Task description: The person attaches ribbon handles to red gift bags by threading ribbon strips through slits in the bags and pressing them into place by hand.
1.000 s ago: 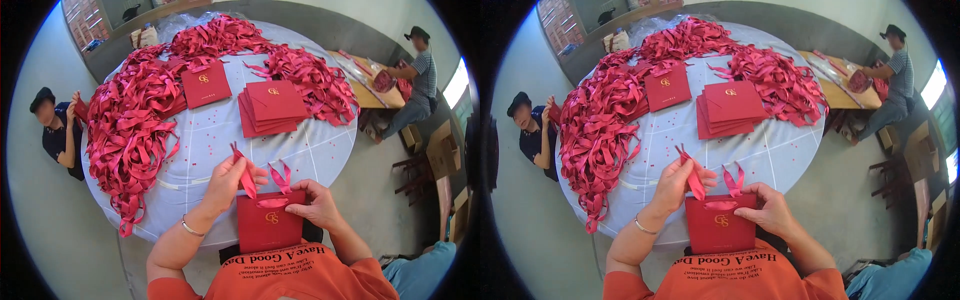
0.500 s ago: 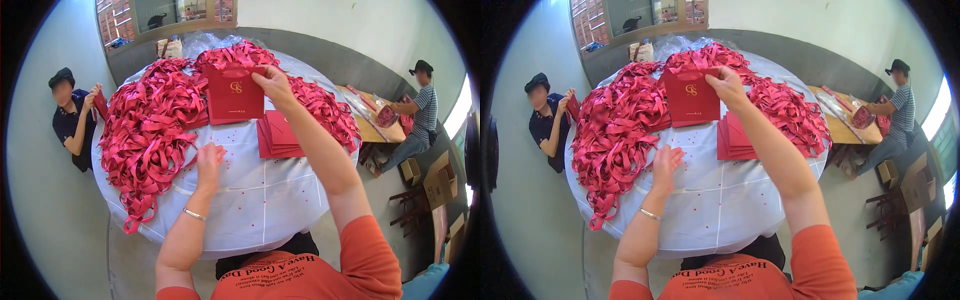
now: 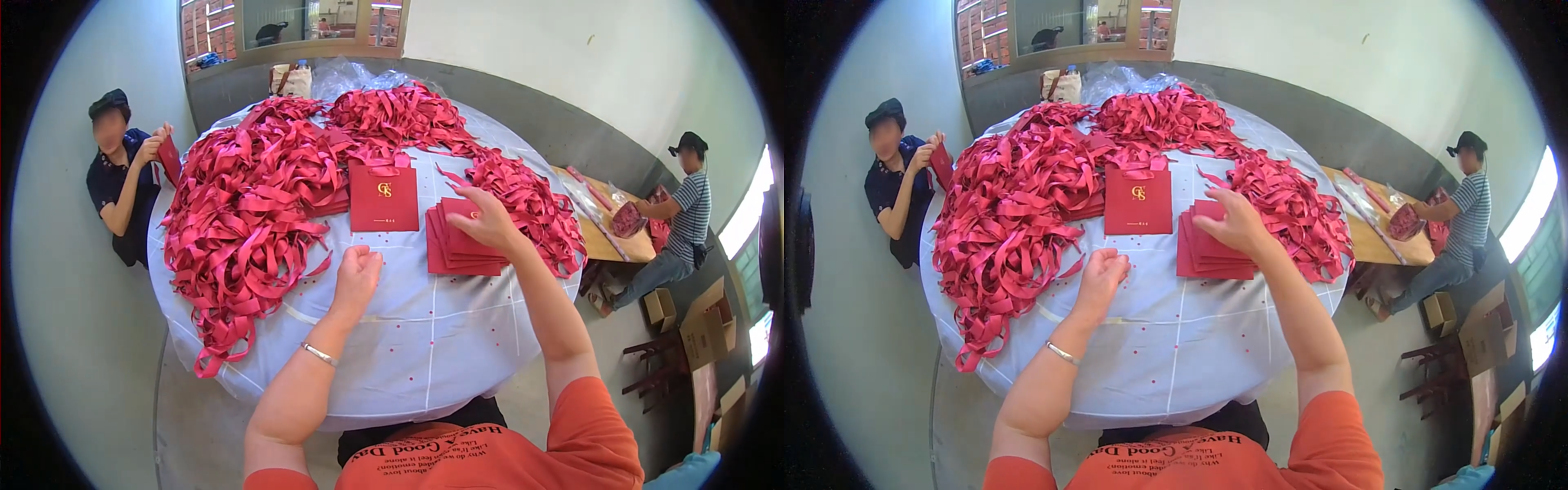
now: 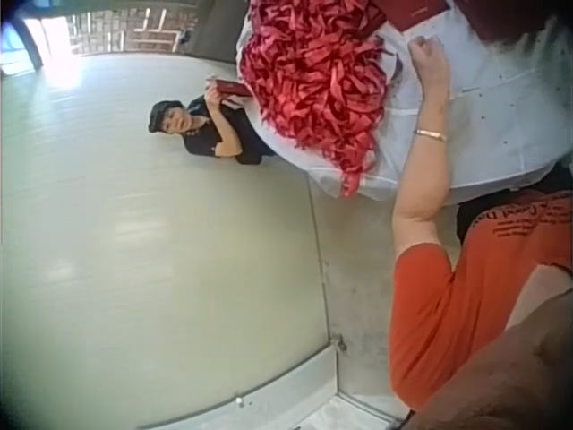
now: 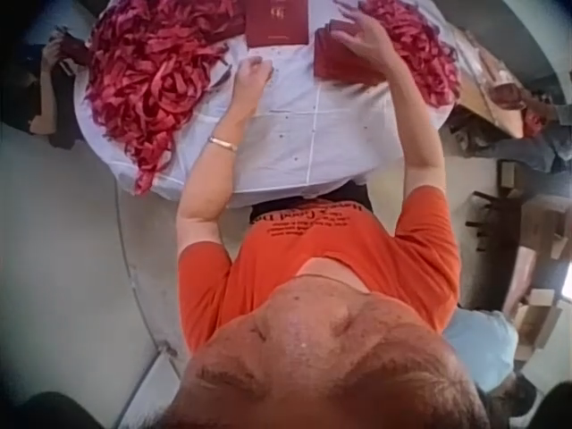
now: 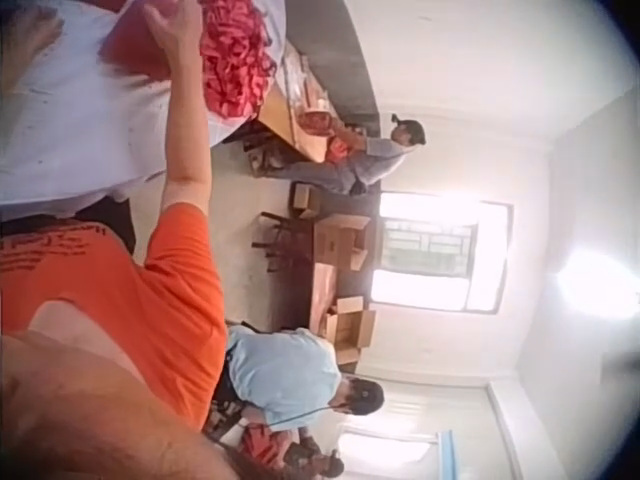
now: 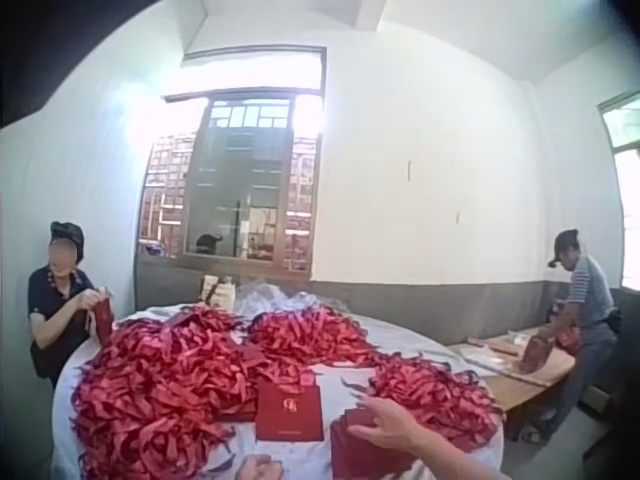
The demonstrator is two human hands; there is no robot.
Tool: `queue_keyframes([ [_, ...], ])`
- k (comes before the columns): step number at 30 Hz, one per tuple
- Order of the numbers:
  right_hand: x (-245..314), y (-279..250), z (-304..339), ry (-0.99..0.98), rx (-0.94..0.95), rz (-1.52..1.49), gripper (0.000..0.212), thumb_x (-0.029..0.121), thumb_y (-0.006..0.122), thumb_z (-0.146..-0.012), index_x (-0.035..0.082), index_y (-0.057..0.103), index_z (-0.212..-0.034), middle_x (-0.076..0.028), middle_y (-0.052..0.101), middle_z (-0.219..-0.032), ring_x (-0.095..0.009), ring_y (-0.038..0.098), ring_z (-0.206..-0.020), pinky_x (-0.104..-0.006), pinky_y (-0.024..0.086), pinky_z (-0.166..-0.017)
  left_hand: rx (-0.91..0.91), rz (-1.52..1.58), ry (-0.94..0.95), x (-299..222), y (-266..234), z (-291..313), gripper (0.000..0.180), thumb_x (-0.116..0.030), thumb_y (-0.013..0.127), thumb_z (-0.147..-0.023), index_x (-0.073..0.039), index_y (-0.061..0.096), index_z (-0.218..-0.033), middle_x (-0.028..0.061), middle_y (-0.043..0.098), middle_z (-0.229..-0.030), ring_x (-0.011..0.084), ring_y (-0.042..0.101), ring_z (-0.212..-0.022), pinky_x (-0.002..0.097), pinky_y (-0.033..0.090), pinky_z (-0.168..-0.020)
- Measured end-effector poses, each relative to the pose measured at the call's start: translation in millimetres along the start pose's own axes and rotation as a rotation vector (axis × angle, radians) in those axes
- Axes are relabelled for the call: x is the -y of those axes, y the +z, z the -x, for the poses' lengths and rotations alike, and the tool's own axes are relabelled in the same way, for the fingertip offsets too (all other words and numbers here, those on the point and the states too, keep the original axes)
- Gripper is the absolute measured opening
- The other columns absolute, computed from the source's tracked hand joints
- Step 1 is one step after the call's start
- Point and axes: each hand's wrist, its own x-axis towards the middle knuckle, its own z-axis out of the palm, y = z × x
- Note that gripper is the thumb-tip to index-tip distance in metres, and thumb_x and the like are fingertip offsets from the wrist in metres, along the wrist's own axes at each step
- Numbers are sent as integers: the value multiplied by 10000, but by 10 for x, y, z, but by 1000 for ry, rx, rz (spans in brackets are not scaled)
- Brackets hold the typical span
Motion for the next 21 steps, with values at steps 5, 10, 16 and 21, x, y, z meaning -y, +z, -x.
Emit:
queue_keyframes([
  [5, -46, -229, 629, -192, 137, 299, 897, 535, 822, -645, -24, 556, -1295, -211, 497, -1405, -373, 471, -1292, -458, 361, -1096, -29, -165, 148, -6, 22, 22, 431, -136, 647, -899, 91, 469, -1219, 219, 642, -1142, 247, 643, -1054, 337, 520, -881],
  [10, -116, -193, 848, -205, 11, 228, 801, 311, 879, -588, 26, 570, -1269, -162, 544, -1335, -353, 492, -1243, -443, 384, -1067, 8, -251, 237, -70, 122, 100, 409, -91, 648, -884, 84, 478, -1213, 237, 636, -1151, 267, 648, -1073, 345, 524, -907],
  [16, 247, -270, 1025, -328, -103, 183, 819, 224, 898, -525, 49, 566, -1252, -131, 561, -1235, -342, 504, -1185, -453, 403, -1035, 65, -187, 243, -79, 112, 192, 354, -74, 626, -908, 77, 500, -1201, 204, 651, -1131, 215, 648, -1049, 300, 520, -890],
  [21, 633, -164, 1361, -519, -45, 203, 852, 230, 889, -494, 79, 559, -1265, -104, 550, -1232, -342, 510, -1172, -486, 414, -1007, 83, -75, 288, -291, 142, 304, 289, -78, 612, -925, 62, 543, -1168, 151, 663, -1134, 184, 642, -1051, 284, 509, -889],
])
